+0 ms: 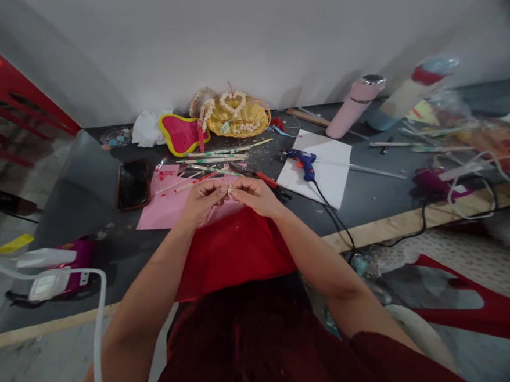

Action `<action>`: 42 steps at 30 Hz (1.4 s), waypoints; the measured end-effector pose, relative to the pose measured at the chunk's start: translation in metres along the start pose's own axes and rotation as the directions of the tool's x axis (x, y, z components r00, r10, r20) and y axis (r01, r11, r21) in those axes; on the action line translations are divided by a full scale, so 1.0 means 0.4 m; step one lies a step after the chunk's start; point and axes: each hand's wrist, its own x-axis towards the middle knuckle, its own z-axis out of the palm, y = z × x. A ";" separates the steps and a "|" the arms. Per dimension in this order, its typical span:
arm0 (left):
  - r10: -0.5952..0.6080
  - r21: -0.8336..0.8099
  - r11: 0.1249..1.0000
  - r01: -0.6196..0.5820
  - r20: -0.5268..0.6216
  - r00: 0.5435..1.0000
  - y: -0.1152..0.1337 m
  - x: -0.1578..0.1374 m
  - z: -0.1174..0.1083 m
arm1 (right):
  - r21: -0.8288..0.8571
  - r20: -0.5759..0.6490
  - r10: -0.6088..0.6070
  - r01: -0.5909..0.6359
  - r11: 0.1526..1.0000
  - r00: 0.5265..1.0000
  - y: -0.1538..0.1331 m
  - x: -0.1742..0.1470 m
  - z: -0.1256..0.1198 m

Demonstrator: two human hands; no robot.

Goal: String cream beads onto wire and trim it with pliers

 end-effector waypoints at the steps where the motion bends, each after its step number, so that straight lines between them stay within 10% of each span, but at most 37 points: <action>1: 0.001 0.003 1.000 -0.001 0.008 1.000 -0.002 0.001 -0.001 | -0.009 0.001 0.003 -0.003 1.000 1.000 0.001 0.000 0.000; 19: 0.102 0.420 0.901 -0.104 0.027 0.994 0.007 -0.002 -0.002 | -0.304 -0.026 -0.084 0.072 0.950 0.996 0.014 -0.003 -0.009; 29: 0.068 0.198 0.978 -0.062 -0.023 0.997 -0.004 0.002 -0.002 | -0.424 -0.070 -0.113 0.073 0.903 0.991 0.016 -0.001 -0.011; 38: -0.052 -0.262 0.965 0.013 -0.140 0.989 0.003 0.005 -0.013 | -0.851 -0.442 -0.003 -0.418 0.317 0.897 0.037 -0.005 -0.083; 42: -0.047 -0.286 0.958 0.003 -0.146 0.988 0.002 0.005 -0.011 | -0.879 -0.419 0.091 -0.429 0.207 0.903 0.041 -0.011 -0.080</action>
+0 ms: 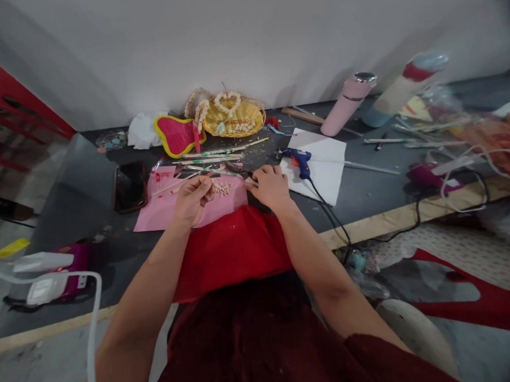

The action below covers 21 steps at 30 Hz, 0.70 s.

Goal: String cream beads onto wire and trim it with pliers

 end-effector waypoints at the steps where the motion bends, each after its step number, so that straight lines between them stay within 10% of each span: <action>1: 0.002 -0.003 1.000 -0.002 -0.002 1.000 -0.001 0.000 0.000 | -0.016 0.007 -0.006 0.006 1.000 1.000 -0.003 -0.001 0.001; 11: 0.023 -0.041 0.999 -0.025 -0.038 0.999 0.004 0.003 -0.007 | 0.301 -0.257 0.022 0.058 0.952 0.966 0.002 0.020 0.002; 15: 0.004 -0.072 0.997 -0.009 -0.059 0.998 0.007 0.002 -0.009 | 0.832 -0.185 0.125 0.088 0.548 0.975 -0.004 0.027 -0.007; 18: -0.011 -0.117 0.993 0.005 -0.050 0.999 0.013 0.001 -0.010 | 0.984 0.050 -0.048 -0.041 0.173 0.998 -0.016 0.018 -0.013; 21: -0.017 -0.157 0.988 0.010 -0.043 0.999 0.022 0.000 -0.011 | 0.993 0.115 -0.217 -0.109 0.040 0.969 -0.030 0.004 -0.020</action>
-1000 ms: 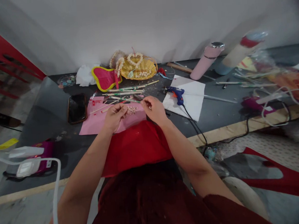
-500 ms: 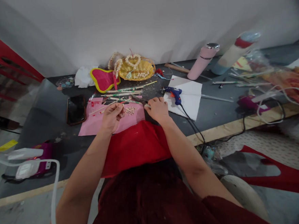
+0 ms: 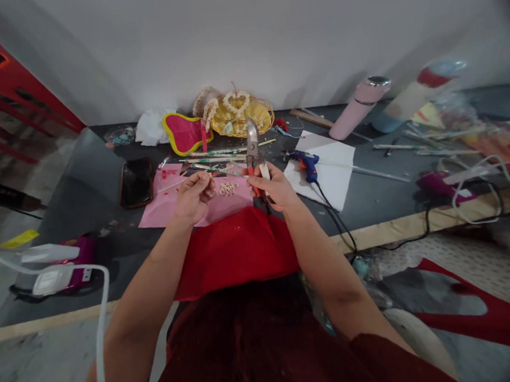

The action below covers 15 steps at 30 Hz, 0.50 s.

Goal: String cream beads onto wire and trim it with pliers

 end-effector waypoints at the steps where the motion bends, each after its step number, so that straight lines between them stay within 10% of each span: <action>1: -0.002 -0.006 1.000 0.002 0.000 1.000 0.003 -0.001 0.001 | -0.004 0.032 -0.017 0.017 1.000 0.999 -0.002 -0.004 0.004; 6: -0.013 -0.009 1.000 0.012 -0.025 1.000 0.012 -0.002 0.005 | -0.402 0.096 -0.210 0.231 0.886 0.973 -0.014 -0.015 0.012; 11: -0.025 -0.014 1.000 0.024 -0.028 0.999 0.017 -0.003 0.003 | -0.895 0.192 -0.294 0.290 0.340 0.936 -0.020 -0.020 0.011; 15: -0.039 -0.056 0.998 0.039 -0.003 0.999 0.022 -0.003 0.001 | -0.943 0.259 -0.225 0.296 0.150 0.939 -0.024 -0.029 0.025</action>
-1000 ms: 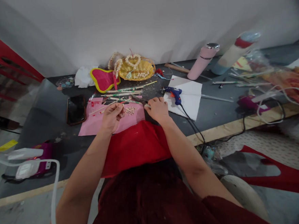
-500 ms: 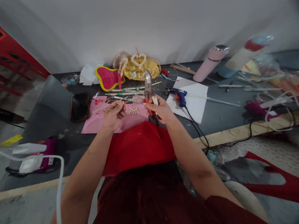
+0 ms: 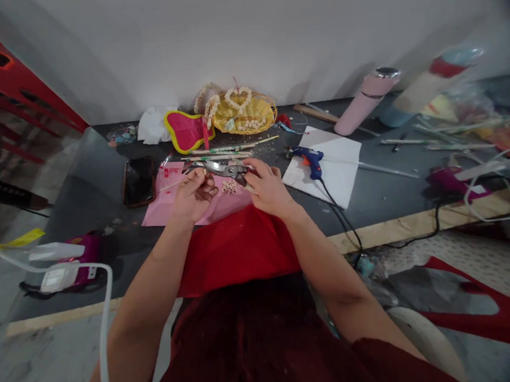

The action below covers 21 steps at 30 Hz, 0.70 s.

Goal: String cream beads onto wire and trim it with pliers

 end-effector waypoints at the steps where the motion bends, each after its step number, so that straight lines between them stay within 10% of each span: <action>1: -0.004 0.006 1.000 0.004 -0.004 1.000 0.001 0.000 0.000 | -0.015 0.009 0.000 0.000 1.000 1.000 -0.006 0.000 0.000; 21: -0.020 -0.013 1.000 0.021 0.100 0.995 -0.011 -0.002 -0.005 | -0.077 0.029 -0.016 0.019 0.997 0.999 -0.026 -0.001 0.006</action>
